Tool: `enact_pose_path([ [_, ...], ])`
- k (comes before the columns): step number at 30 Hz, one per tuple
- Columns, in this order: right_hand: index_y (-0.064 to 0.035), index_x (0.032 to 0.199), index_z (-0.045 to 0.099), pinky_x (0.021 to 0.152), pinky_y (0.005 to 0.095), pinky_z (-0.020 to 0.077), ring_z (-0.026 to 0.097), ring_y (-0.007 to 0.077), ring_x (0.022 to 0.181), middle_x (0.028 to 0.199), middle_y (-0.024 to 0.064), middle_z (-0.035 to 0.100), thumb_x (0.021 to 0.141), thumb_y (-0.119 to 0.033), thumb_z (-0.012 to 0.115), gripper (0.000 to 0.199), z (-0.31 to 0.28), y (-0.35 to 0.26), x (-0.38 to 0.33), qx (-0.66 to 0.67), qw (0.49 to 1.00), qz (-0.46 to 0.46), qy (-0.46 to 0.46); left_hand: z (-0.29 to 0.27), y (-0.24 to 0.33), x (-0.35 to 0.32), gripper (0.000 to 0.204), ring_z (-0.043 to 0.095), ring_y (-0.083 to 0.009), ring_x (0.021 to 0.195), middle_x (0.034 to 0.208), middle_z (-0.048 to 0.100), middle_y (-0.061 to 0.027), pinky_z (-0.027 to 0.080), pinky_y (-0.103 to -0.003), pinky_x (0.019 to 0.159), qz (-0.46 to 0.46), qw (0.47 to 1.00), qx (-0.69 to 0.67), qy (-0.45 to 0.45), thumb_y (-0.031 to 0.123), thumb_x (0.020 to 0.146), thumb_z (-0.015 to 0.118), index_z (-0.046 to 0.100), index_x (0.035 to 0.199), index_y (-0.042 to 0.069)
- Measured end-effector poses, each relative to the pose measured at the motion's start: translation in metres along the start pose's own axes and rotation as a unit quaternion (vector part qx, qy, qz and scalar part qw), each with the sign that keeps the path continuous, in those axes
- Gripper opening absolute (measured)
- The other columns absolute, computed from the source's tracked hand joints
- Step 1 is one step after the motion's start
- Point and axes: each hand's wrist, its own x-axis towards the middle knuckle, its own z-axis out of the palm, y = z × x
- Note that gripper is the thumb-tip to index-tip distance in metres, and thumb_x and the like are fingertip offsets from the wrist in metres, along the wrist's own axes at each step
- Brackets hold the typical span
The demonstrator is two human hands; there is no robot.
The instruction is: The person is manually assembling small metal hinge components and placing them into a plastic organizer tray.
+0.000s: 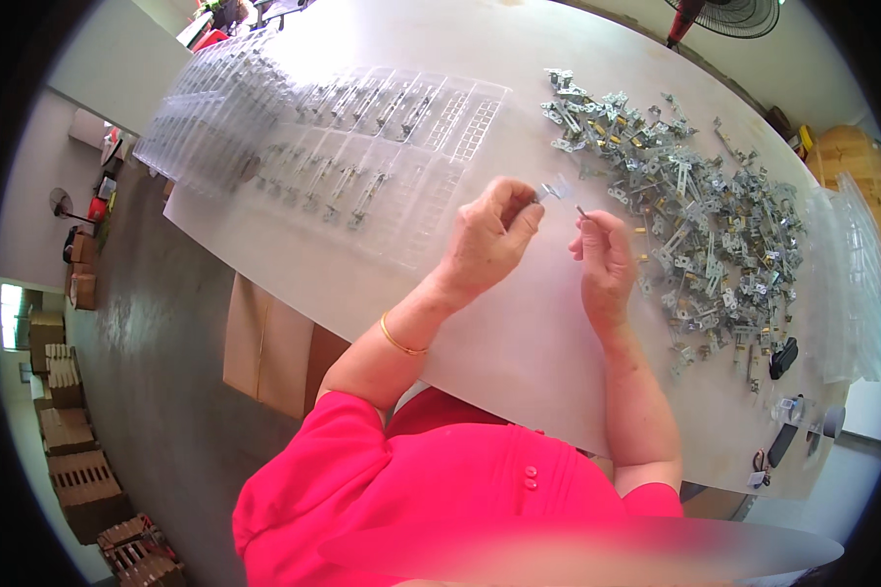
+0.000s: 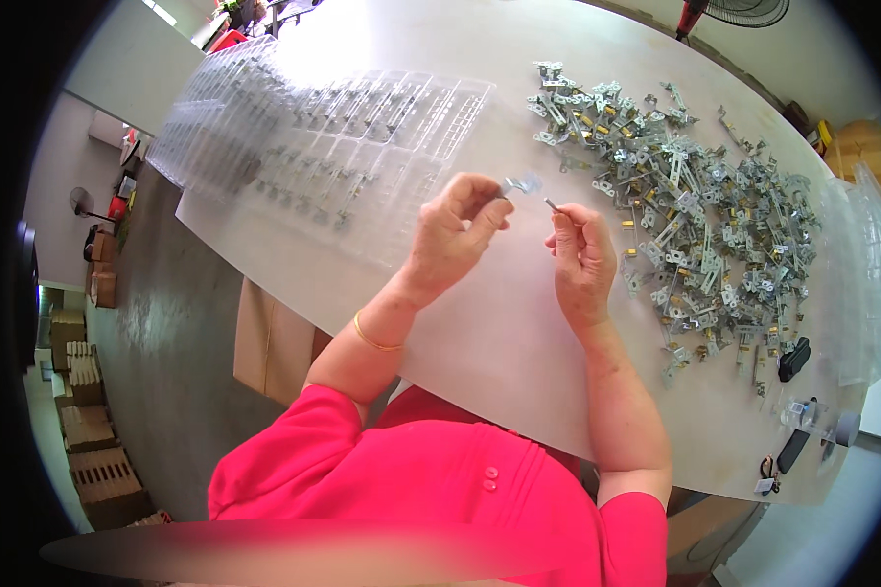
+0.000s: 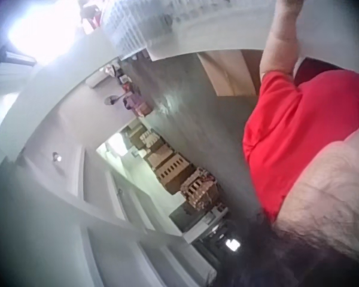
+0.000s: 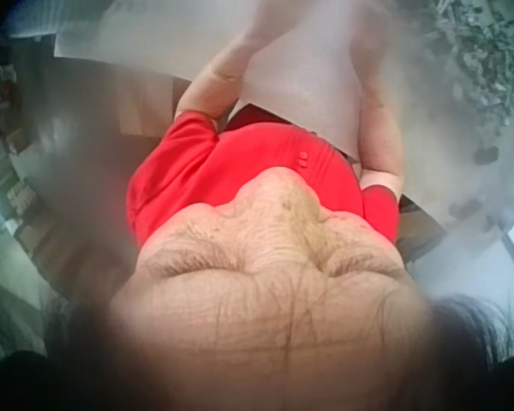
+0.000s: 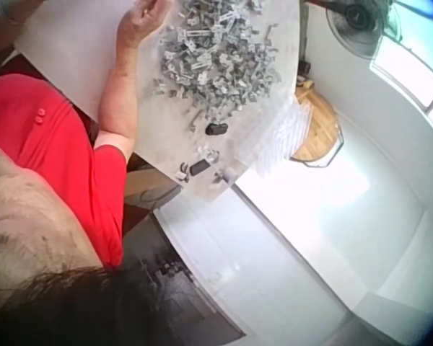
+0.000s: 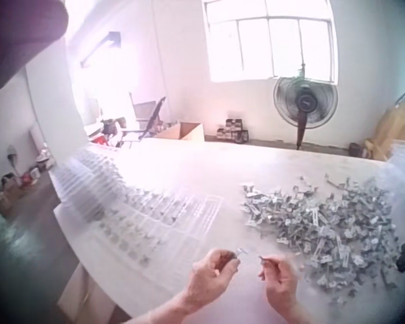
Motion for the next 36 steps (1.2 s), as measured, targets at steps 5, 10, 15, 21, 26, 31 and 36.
enact_pose_path([
  [5, -0.0042, 0.103, 0.063, 0.061, 0.0217, 0.0459, 0.055, 0.0071, 0.067, 0.087, -0.0003, 0.057, 0.099, -0.009, 0.063, 0.006, 0.000, 0.003, 0.002, -0.033, 0.999, 0.000, -0.010, -0.048, 0.017, 0.000, 0.013, 0.067, -0.0099, 0.080, 0.088, 0.069, -0.0050, 0.055, -0.024, 0.072, 0.022, 0.990, 0.095, 0.100, 0.003, 0.093, 0.067, 0.064, 0.103, -0.004],
  [10, -0.0043, 0.101, 0.064, 0.060, 0.0218, 0.0460, 0.055, 0.0067, 0.066, 0.087, 0.0002, 0.057, 0.098, -0.010, 0.064, 0.007, 0.000, 0.006, 0.004, -0.046, 0.999, 0.000, -0.016, -0.105, 0.019, -0.001, 0.012, 0.066, -0.0079, 0.078, 0.088, 0.069, -0.0026, 0.053, -0.022, 0.072, -0.015, 0.972, 0.156, 0.176, 0.005, 0.093, 0.068, 0.067, 0.102, -0.003],
  [15, -0.0046, 0.102, 0.064, 0.059, 0.0218, 0.0457, 0.054, 0.0067, 0.065, 0.088, 0.0004, 0.058, 0.098, -0.011, 0.064, 0.007, 0.001, 0.009, 0.003, -0.049, 0.999, 0.003, -0.024, -0.126, 0.009, -0.006, 0.013, 0.066, -0.0148, 0.075, 0.085, 0.068, -0.0080, 0.053, -0.029, 0.071, -0.031, 0.931, 0.293, 0.214, 0.011, 0.086, 0.072, 0.071, 0.093, -0.001],
  [21, -0.0042, 0.102, 0.065, 0.058, 0.0219, 0.0454, 0.054, 0.0068, 0.064, 0.086, 0.0002, 0.058, 0.098, -0.011, 0.064, 0.007, 0.001, 0.006, 0.003, -0.052, 0.998, 0.007, -0.029, -0.124, -0.001, -0.002, 0.015, 0.064, -0.0227, 0.072, 0.081, 0.064, -0.0100, 0.052, -0.035, 0.071, -0.063, 0.912, 0.365, 0.177, 0.015, 0.082, 0.073, 0.071, 0.087, 0.001],
  [26, -0.0041, 0.101, 0.065, 0.058, 0.0220, 0.0455, 0.055, 0.0070, 0.064, 0.085, 0.0004, 0.058, 0.098, -0.011, 0.064, 0.007, -0.001, 0.009, 0.002, -0.061, 0.998, 0.010, -0.030, -0.127, -0.013, 0.002, 0.017, 0.065, -0.0219, 0.074, 0.083, 0.066, -0.0108, 0.052, -0.034, 0.070, -0.058, 0.888, 0.431, 0.149, 0.015, 0.082, 0.073, 0.071, 0.091, 0.000],
  [31, -0.0043, 0.102, 0.065, 0.058, 0.0222, 0.0456, 0.055, 0.0071, 0.064, 0.085, 0.0007, 0.058, 0.098, -0.011, 0.064, 0.008, -0.002, 0.009, 0.003, -0.064, 0.997, 0.009, -0.033, -0.124, -0.015, 0.004, 0.021, 0.065, -0.0255, 0.076, 0.085, 0.066, -0.0122, 0.052, -0.036, 0.074, -0.072, 0.869, 0.474, 0.119, 0.015, 0.080, 0.074, 0.071, 0.094, 0.000],
  [36, -0.0044, 0.101, 0.066, 0.059, 0.0223, 0.0459, 0.056, 0.0071, 0.065, 0.086, 0.0012, 0.060, 0.097, -0.011, 0.065, 0.008, 0.000, 0.010, 0.003, -0.067, 0.997, 0.014, -0.033, -0.120, -0.014, 0.005, 0.022, 0.065, -0.0270, 0.079, 0.086, 0.067, -0.0127, 0.052, -0.037, 0.075, -0.077, 0.870, 0.475, 0.111, 0.017, 0.080, 0.073, 0.071, 0.095, 0.000],
])
